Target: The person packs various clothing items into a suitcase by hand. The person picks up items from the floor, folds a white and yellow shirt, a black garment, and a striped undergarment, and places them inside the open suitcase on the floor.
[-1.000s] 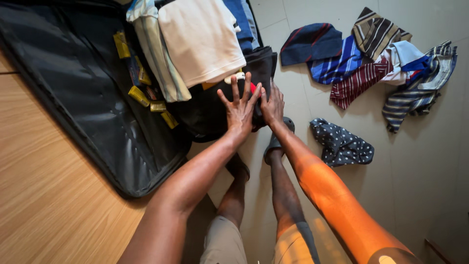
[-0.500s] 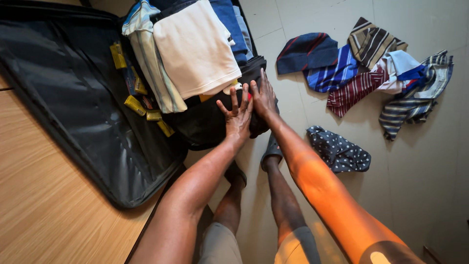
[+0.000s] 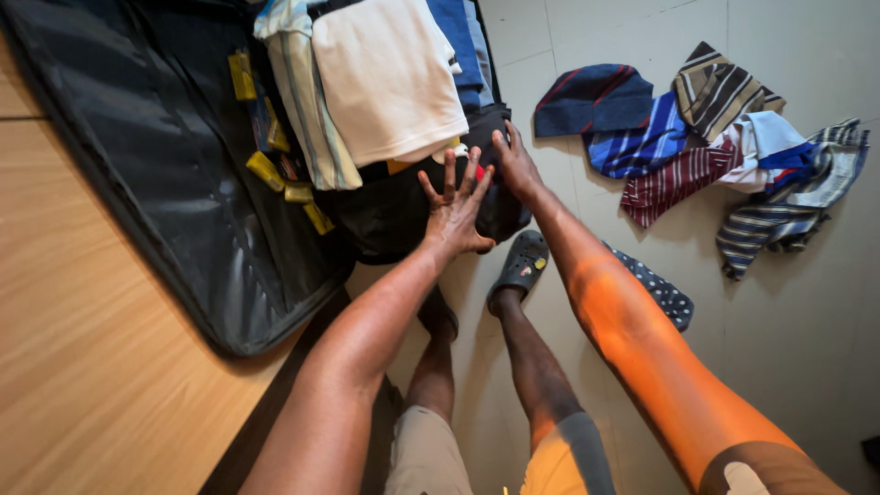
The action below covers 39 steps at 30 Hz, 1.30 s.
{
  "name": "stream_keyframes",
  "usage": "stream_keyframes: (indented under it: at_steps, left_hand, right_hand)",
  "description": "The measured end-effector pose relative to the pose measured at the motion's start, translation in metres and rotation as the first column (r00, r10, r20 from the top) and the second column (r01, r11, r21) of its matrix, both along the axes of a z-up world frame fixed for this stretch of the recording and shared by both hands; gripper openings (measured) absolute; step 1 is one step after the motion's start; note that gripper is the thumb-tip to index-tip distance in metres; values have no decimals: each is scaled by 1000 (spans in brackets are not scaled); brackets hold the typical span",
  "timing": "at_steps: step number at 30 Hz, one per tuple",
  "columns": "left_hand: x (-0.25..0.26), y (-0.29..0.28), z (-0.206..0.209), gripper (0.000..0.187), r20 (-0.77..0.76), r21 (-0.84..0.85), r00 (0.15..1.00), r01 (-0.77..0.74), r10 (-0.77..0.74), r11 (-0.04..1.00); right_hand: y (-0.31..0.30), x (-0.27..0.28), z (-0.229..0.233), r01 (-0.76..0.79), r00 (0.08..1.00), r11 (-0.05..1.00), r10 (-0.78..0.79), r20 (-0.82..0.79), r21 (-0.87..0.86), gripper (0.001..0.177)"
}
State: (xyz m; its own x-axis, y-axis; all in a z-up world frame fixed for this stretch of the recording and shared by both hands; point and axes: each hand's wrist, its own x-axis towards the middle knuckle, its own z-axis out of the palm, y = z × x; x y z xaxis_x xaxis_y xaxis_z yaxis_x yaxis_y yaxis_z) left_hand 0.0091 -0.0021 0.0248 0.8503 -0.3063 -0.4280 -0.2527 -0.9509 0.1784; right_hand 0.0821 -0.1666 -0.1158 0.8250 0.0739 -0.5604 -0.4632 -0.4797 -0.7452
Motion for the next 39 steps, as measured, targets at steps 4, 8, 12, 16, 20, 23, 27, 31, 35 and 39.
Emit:
stream_keyframes:
  at_steps: [4,8,12,16,20,23,27,31,35,39]
  left_hand:
    - [0,6,5,126,70,-141,994,-75,86,987]
    - [-32,-6,12,119,122,-91,953,-266,276,960]
    - [-44,-8,17,119,184,-95,944,-261,275,961]
    - [-39,-8,22,119,10,41,981,-195,195,980]
    - [-43,-9,24,107,-34,3,975,-220,220,975]
    - [-62,-15,14,81,-175,-332,912,-409,370,850]
    - [-86,-12,1,72,-238,-597,895,-440,376,670]
    - [-104,-16,28,73,-268,-663,919,-394,290,636]
    - [-106,-41,66,75,-296,-660,948,-294,120,691]
    - [-110,-72,88,76,-276,-686,960,-163,-47,709]
  right_hand:
    - [-6,-3,8,49,999,996,-48,-13,80,78]
    - [-2,-63,29,34,963,942,59,262,-335,78]
    - [5,-93,45,-115,977,923,171,125,-367,83]
    - [-1,-89,56,-186,975,911,217,43,-369,85]
    - [-1,-95,59,-218,973,896,229,-17,-387,82]
    - [2,-112,65,-154,961,919,225,163,-363,78]
    - [11,-142,109,28,937,995,7,350,-95,75]
    - [9,-159,166,266,942,963,-268,202,36,71]
    - [-12,-182,188,415,874,906,-422,239,83,66]
    - [-43,-213,196,552,813,832,-551,187,55,65]
